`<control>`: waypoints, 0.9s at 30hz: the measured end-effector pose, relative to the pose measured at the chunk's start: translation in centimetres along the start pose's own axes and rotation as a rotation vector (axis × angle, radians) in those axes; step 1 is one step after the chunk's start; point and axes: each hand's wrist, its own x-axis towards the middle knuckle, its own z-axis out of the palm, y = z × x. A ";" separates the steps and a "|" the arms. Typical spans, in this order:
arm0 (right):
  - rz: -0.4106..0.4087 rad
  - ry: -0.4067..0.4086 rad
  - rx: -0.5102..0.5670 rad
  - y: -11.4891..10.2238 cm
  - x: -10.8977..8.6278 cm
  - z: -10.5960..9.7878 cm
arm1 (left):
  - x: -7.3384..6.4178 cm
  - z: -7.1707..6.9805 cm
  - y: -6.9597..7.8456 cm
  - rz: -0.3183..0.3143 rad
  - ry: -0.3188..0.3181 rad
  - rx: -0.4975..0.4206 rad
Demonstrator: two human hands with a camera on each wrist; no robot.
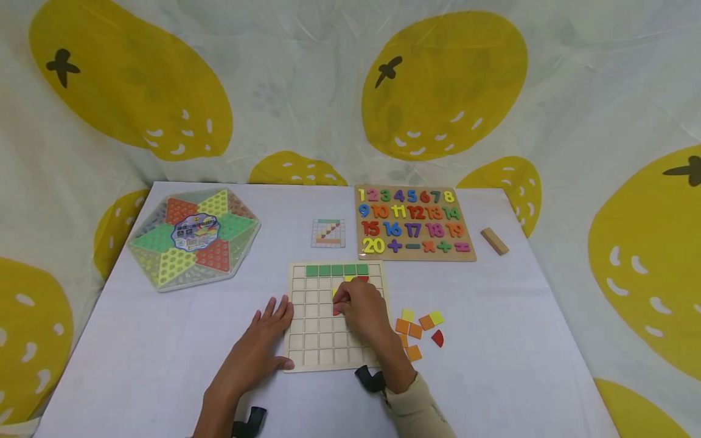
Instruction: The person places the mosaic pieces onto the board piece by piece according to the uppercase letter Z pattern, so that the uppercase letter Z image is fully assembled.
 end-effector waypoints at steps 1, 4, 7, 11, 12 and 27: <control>-0.001 0.005 -0.005 0.0 0.1 0.1 | 0.0 0.0 0.0 0.000 0.000 -0.004; 0.015 0.010 -0.015 -0.1 0.1 0.1 | 0.0 -0.1 0.0 0.000 0.004 -0.009; 0.028 0.000 -0.019 0.0 -0.2 0.1 | 0.0 -0.1 0.0 -0.005 0.003 -0.012; 0.014 -0.011 -0.028 0.3 -0.8 -0.3 | 0.0 -0.1 0.1 -0.007 0.001 -0.011; 0.006 -0.007 -0.026 0.4 -0.9 -0.4 | -0.1 -0.1 0.1 -0.004 0.002 -0.007; 0.171 0.055 0.094 4.5 -3.3 -5.3 | -0.2 -0.3 0.0 0.023 -0.001 0.007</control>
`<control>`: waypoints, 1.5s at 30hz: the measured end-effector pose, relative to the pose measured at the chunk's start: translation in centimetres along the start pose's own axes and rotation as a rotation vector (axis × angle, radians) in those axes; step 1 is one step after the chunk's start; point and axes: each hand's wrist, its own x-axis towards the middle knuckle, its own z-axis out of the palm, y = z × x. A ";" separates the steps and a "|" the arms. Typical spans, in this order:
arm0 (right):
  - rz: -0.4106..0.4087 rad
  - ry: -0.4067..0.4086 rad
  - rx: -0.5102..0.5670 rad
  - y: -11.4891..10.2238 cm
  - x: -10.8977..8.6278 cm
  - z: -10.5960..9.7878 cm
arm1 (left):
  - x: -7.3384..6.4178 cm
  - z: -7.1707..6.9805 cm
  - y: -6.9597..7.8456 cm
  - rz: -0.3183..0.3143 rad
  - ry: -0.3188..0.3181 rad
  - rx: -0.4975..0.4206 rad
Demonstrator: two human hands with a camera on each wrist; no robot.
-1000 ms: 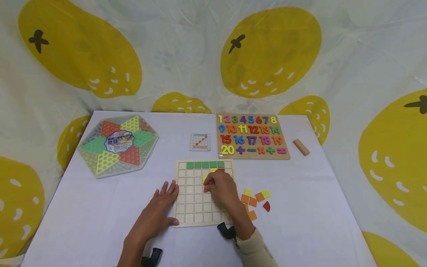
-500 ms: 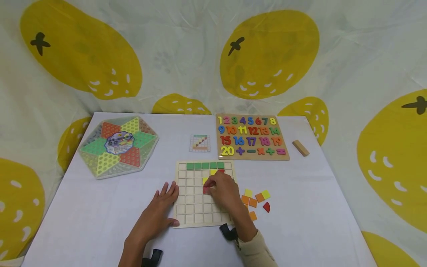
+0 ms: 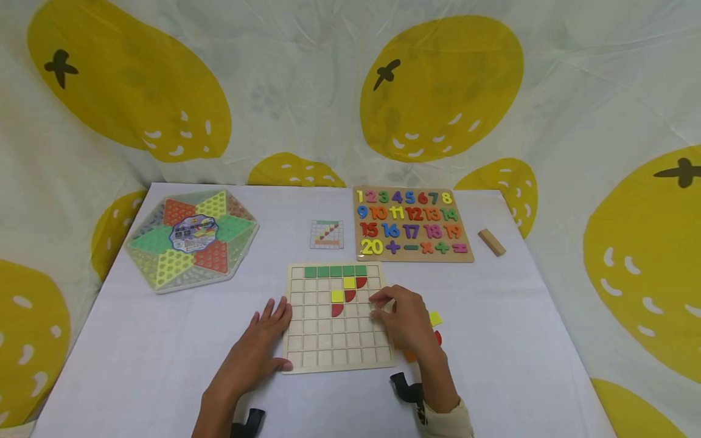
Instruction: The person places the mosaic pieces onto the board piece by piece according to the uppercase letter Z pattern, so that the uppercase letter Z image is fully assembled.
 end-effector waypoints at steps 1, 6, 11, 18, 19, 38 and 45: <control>0.010 0.003 0.004 0.4 -0.1 -0.4 | 0.0 0.0 0.0 0.000 0.001 0.001; 0.076 0.028 -0.013 2.2 -0.5 -1.8 | 0.1 0.0 -0.1 0.002 0.002 0.006; 0.112 0.075 -0.091 3.8 -0.7 -2.6 | 0.1 0.0 -0.1 0.006 -0.002 0.006; 0.156 0.033 -0.143 4.6 -0.8 -2.6 | 0.0 0.1 0.0 -0.008 -0.002 -0.002; 0.158 0.028 -0.143 4.6 -0.8 -2.5 | 0.0 0.1 0.0 -0.009 -0.001 -0.001; 0.103 0.029 -0.005 1.7 -0.2 -1.7 | 0.0 0.2 0.3 -0.045 -0.003 0.006; 0.006 0.037 -0.011 -0.1 0.3 -0.3 | 0.0 0.3 0.2 -0.049 -0.003 0.010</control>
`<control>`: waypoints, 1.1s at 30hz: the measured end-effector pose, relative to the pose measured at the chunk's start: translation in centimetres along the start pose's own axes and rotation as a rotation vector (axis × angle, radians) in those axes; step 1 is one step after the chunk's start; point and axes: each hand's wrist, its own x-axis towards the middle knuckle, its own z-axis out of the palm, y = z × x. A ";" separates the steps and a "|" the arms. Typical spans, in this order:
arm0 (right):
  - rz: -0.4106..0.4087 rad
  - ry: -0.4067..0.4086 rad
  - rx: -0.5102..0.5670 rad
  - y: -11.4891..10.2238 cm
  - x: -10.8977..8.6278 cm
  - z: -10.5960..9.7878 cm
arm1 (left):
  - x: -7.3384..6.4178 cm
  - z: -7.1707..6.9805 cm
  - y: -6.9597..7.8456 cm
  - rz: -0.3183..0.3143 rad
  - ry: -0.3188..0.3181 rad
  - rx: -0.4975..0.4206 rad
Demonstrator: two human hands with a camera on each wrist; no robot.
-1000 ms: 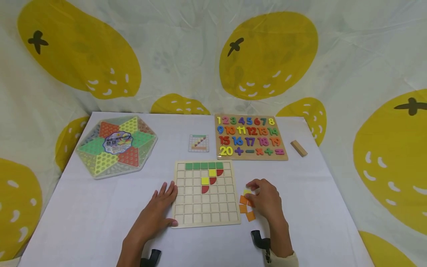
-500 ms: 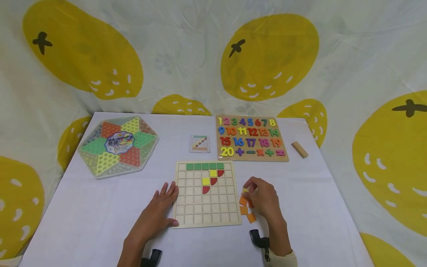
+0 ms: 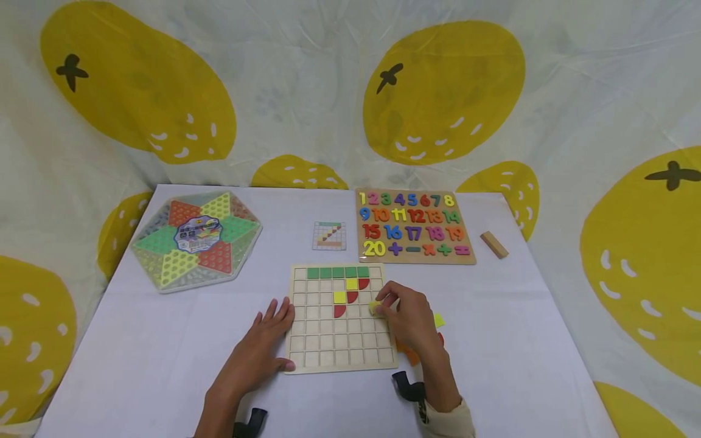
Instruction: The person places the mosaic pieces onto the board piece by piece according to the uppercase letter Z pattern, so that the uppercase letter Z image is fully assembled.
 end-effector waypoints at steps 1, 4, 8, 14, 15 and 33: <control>-0.013 -0.002 0.003 -0.3 0.1 0.2 | 0.0 0.0 0.0 -0.002 -0.001 0.000; -0.037 -0.019 0.016 -1.1 0.3 1.0 | 0.0 0.0 0.0 -0.003 -0.002 0.001; -0.057 -0.057 0.025 -2.3 0.5 2.2 | 0.0 0.0 0.1 -0.001 -0.001 0.000; -0.115 -0.105 0.014 -4.0 0.8 3.6 | 0.0 0.0 0.2 -0.007 -0.004 -0.007; -0.123 -0.111 0.004 -4.3 0.9 3.9 | 0.0 0.0 0.1 -0.006 -0.005 -0.005; -0.158 -0.145 -0.100 -6.0 1.5 6.8 | 0.1 -0.2 0.0 0.024 0.004 -0.016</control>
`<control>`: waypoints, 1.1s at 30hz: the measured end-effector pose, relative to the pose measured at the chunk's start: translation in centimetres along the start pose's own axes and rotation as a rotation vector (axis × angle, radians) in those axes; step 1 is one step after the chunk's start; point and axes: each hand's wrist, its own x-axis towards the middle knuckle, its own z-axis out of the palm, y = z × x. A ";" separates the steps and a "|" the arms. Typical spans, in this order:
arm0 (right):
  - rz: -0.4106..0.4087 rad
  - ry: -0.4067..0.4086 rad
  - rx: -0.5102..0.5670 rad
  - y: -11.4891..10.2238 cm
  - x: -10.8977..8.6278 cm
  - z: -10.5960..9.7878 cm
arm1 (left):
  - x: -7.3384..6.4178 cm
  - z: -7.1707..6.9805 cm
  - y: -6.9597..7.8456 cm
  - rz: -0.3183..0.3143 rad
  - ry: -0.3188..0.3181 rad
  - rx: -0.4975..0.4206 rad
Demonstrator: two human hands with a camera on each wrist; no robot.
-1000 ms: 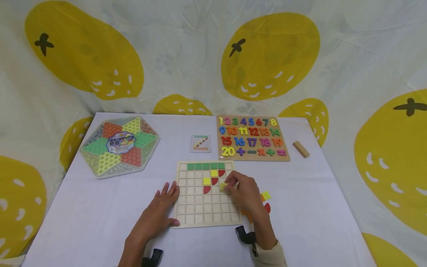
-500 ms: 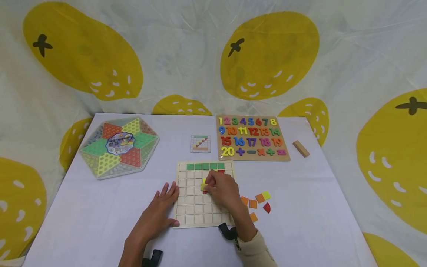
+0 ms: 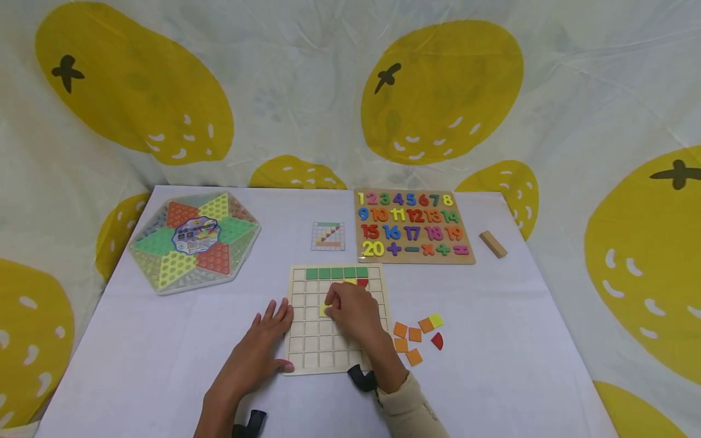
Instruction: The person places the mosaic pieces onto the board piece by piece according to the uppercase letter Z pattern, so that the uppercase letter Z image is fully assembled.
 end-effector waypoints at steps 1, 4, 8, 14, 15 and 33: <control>-0.002 -0.005 -0.005 -0.1 0.0 0.0 | 0.0 0.0 0.0 -0.001 0.001 0.000; -0.011 -0.018 -0.026 0.0 -0.1 0.0 | 0.0 0.0 -0.1 -0.006 0.002 -0.003; -0.030 -0.026 -0.030 0.2 -0.2 -0.1 | -0.1 0.0 0.0 -0.010 0.004 -0.007; -0.062 -0.030 0.008 1.0 -0.6 -0.7 | -0.2 0.0 0.0 -0.010 0.001 -0.009; -0.062 -0.028 0.020 1.1 -0.7 -0.9 | -0.2 0.0 0.0 -0.011 0.000 -0.010; 0.138 0.115 0.110 5.9 -3.2 -6.7 | -0.3 -0.2 0.1 0.000 0.012 -0.006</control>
